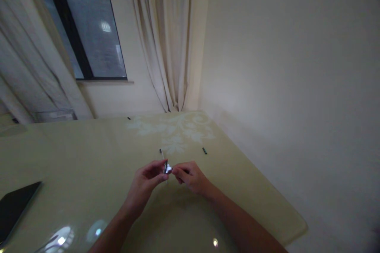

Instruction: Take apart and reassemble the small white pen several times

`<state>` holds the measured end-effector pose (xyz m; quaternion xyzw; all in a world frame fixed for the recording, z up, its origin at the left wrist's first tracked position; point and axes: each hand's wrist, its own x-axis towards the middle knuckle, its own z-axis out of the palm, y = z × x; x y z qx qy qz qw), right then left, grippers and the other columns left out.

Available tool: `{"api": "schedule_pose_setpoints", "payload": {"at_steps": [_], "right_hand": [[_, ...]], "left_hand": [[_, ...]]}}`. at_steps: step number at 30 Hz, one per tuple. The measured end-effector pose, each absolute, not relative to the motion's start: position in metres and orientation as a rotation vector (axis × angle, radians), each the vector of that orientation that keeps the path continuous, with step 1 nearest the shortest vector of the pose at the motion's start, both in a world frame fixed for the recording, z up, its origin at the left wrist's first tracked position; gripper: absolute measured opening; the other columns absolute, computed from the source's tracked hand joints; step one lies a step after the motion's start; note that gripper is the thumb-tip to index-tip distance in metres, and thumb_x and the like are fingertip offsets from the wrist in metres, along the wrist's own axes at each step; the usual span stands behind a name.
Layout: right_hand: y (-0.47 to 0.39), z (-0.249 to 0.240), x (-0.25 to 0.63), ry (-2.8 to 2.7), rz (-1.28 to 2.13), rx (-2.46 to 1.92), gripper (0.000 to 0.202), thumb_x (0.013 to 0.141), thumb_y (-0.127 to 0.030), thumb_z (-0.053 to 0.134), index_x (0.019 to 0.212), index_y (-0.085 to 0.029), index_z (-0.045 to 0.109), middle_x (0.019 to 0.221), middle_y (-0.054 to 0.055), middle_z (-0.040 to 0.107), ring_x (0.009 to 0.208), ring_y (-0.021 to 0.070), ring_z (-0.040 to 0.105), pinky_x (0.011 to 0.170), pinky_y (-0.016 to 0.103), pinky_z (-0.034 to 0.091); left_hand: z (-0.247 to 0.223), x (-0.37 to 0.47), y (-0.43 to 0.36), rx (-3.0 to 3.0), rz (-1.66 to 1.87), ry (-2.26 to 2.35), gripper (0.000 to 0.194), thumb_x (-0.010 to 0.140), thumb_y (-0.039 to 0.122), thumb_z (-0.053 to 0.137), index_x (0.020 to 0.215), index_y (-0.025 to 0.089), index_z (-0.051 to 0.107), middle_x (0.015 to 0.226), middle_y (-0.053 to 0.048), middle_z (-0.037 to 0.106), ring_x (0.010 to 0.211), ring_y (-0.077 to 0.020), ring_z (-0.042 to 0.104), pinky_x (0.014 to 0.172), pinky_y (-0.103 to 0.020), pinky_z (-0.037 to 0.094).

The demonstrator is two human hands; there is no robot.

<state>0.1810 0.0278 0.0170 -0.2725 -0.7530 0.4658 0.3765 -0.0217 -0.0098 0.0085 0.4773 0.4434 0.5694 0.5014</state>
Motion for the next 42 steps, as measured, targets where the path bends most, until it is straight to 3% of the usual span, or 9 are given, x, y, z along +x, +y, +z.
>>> {"api": "schedule_pose_setpoints", "payload": {"at_steps": [9,14,18,26,32,38,42], "right_hand": [[0.023,0.020,0.177,-1.971,0.979,-0.767,0.046,0.102,-0.052,0.054,0.089,-0.016,0.078,0.062,-0.002,0.055,0.058,0.0115,0.045,0.060,0.024,0.034],[0.025,0.020,0.177,-1.847,1.000,-0.772,0.048,0.101,-0.056,0.056,0.092,-0.016,0.081,0.065,-0.001,0.056,0.059,0.0111,0.043,0.059,0.024,0.032],[0.026,0.019,0.180,-1.777,1.075,-0.780,0.057,0.100,-0.063,0.053,0.097,-0.014,0.082,0.059,-0.003,0.047,0.055,0.0107,0.041,0.056,0.024,0.031],[0.028,0.013,0.181,-1.844,1.089,-0.758,0.062,0.101,-0.066,0.049,0.090,-0.013,0.080,0.058,-0.002,0.053,0.053,0.0103,0.044,0.055,0.024,0.033],[0.031,0.012,0.186,-1.843,1.067,-0.741,0.059,0.101,-0.063,0.052,0.075,-0.014,0.072,0.058,-0.001,0.054,0.055,0.0105,0.046,0.056,0.024,0.034],[0.030,0.012,0.185,-1.787,1.129,-0.733,0.047,0.099,-0.058,0.060,0.090,-0.014,0.075,0.061,-0.001,0.059,0.054,0.0107,0.048,0.055,0.023,0.035],[0.027,0.015,0.182,-1.809,1.108,-0.713,0.041,0.099,-0.053,0.063,0.091,-0.015,0.076,0.063,-0.001,0.062,0.053,0.0092,0.044,0.053,0.022,0.032]], "left_hand": [[0.006,-0.027,-0.007,1.177,1.301,1.076,0.052,0.069,0.040,0.091,0.116,0.023,0.079,0.093,-0.006,0.078,0.084,-0.0207,0.070,0.081,-0.032,0.056],[0.003,-0.032,-0.002,1.127,1.461,1.109,0.051,0.072,0.042,0.090,0.117,0.025,0.074,0.107,-0.007,0.077,0.101,-0.0222,0.070,0.089,-0.031,0.056],[-0.001,-0.034,0.000,1.177,1.423,1.089,0.050,0.072,0.040,0.090,0.117,0.025,0.075,0.109,-0.007,0.077,0.100,-0.0219,0.070,0.089,-0.031,0.056],[0.002,-0.022,-0.003,1.151,1.353,1.019,0.050,0.070,0.040,0.091,0.115,0.024,0.076,0.109,-0.009,0.079,0.106,-0.0261,0.072,0.094,-0.036,0.057],[0.009,-0.014,-0.006,1.116,1.341,1.004,0.051,0.068,0.040,0.092,0.114,0.023,0.077,0.108,-0.010,0.079,0.105,-0.0267,0.072,0.093,-0.036,0.056],[0.012,-0.007,-0.009,1.073,1.378,0.981,0.049,0.066,0.040,0.094,0.110,0.025,0.079,0.103,-0.006,0.079,0.100,-0.0223,0.070,0.090,-0.032,0.055],[0.012,-0.007,-0.007,1.022,1.415,0.958,0.051,0.061,0.041,0.097,0.107,0.025,0.080,0.098,-0.005,0.078,0.097,-0.0209,0.070,0.090,-0.031,0.054]]}}
